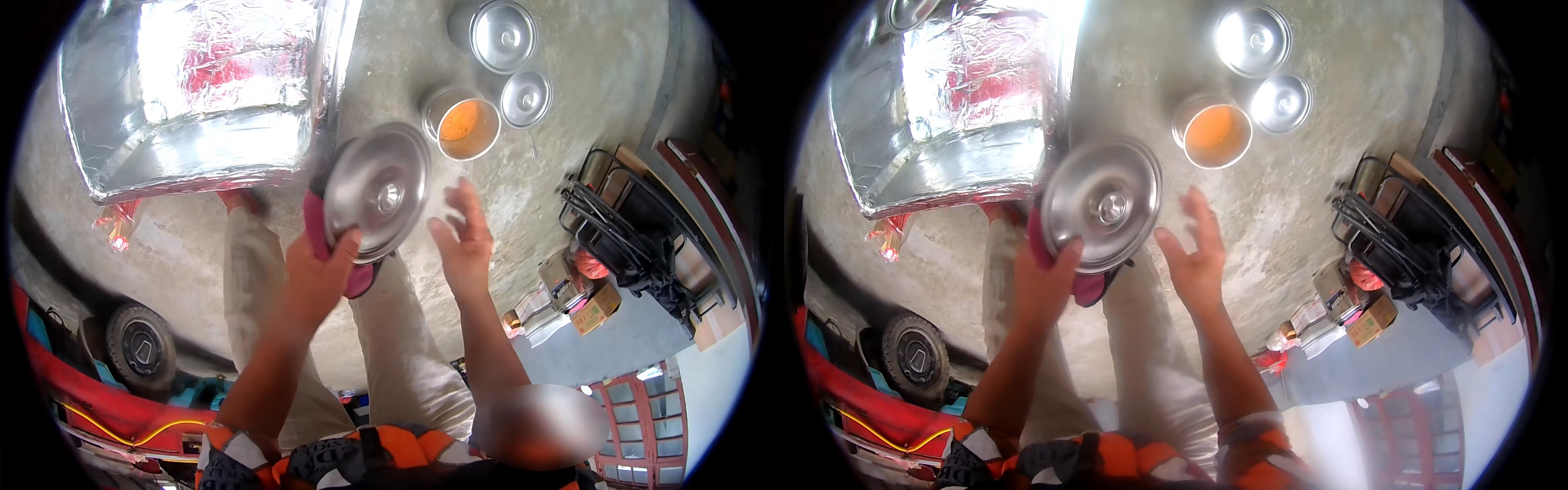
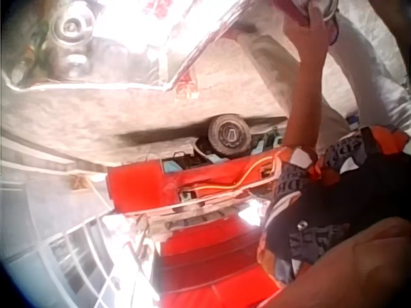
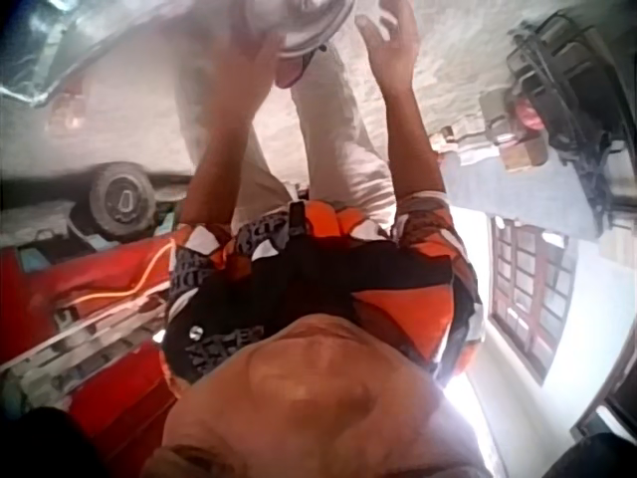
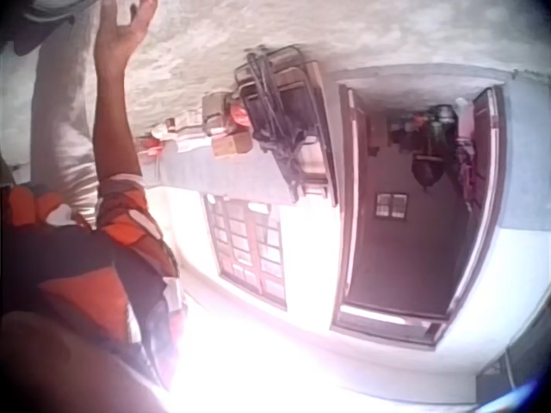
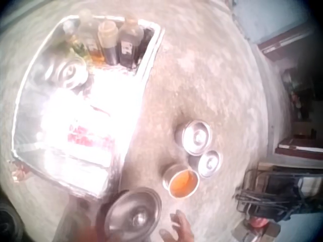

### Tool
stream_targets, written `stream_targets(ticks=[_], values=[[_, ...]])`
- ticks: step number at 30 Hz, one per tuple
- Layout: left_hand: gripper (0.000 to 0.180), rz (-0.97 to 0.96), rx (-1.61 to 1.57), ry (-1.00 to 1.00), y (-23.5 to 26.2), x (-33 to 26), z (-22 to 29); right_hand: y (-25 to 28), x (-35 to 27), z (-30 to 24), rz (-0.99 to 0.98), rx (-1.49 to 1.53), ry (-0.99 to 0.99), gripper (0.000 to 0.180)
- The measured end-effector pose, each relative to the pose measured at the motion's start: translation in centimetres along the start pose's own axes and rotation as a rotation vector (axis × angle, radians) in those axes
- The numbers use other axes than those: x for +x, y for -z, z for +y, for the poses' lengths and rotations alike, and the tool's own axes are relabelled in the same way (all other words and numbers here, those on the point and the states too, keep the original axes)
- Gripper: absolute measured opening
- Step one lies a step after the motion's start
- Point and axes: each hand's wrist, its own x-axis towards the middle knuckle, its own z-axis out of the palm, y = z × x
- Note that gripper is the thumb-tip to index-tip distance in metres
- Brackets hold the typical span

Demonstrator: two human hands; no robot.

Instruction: The person wipes the exterior of several stainless steel containers and lids with a cloth, then places them into a foil-lined tray. The person also retrieves a bundle of wooden skewers from a storage area and places them on a red cart.

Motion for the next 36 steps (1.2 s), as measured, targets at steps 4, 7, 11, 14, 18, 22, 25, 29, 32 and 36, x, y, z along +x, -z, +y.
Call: stream_targets(ticks=[4,7,11,14,18,22,25,29,32,36], values=[[0.038,-0.141,0.612,-0.676,-0.9,-0.9,-1.7,-2.6,0.4,-2.7,-0.089,0.477,-0.004,0.097],[0.041,-0.262,0.65,-0.76,-2.6,-2.4,-0.6,-3.2,1.0,-3.7,-0.199,0.818,-0.135,0.089],[0.037,-0.265,0.702,-0.947,-2.1,-0.7,0.6,-3.9,1.0,-3.6,-0.3,1.059,-0.244,0.078],[0.04,-0.197,0.762,-0.987,-2.4,1.7,1.3,-5.3,0.7,-4.9,-0.075,0.993,-0.414,0.082],[0.044,-0.094,0.705,-0.755,-2.2,4.4,1.1,-5.0,0.3,-2.9,-0.386,1.298,-0.319,0.081],[0.05,-0.078,0.293,-0.374,0.3,5.1,-0.4,-5.6,0.8,-5.4,-0.249,1.234,-0.153,0.088],[0.052,0.016,0.378,-0.467,-0.4,2.3,-2.9,-5.3,1.2,-4.8,-0.169,1.239,-0.221,0.086],[0.051,-0.177,0.591,-0.572,-2.2,-1.8,-3.0,-5.7,1.4,-3.9,-0.116,1.131,-0.258,0.076],[0.049,-0.35,0.692,-0.666,-2.4,-1.4,-1.2,-5.5,1.2,-3.5,-0.042,1.125,-0.299,0.062],[0.049,-0.206,0.78,-0.74,-2.9,2.2,0.2,-3.9,1.3,-2.6,-0.218,1.314,-0.318,0.058]])
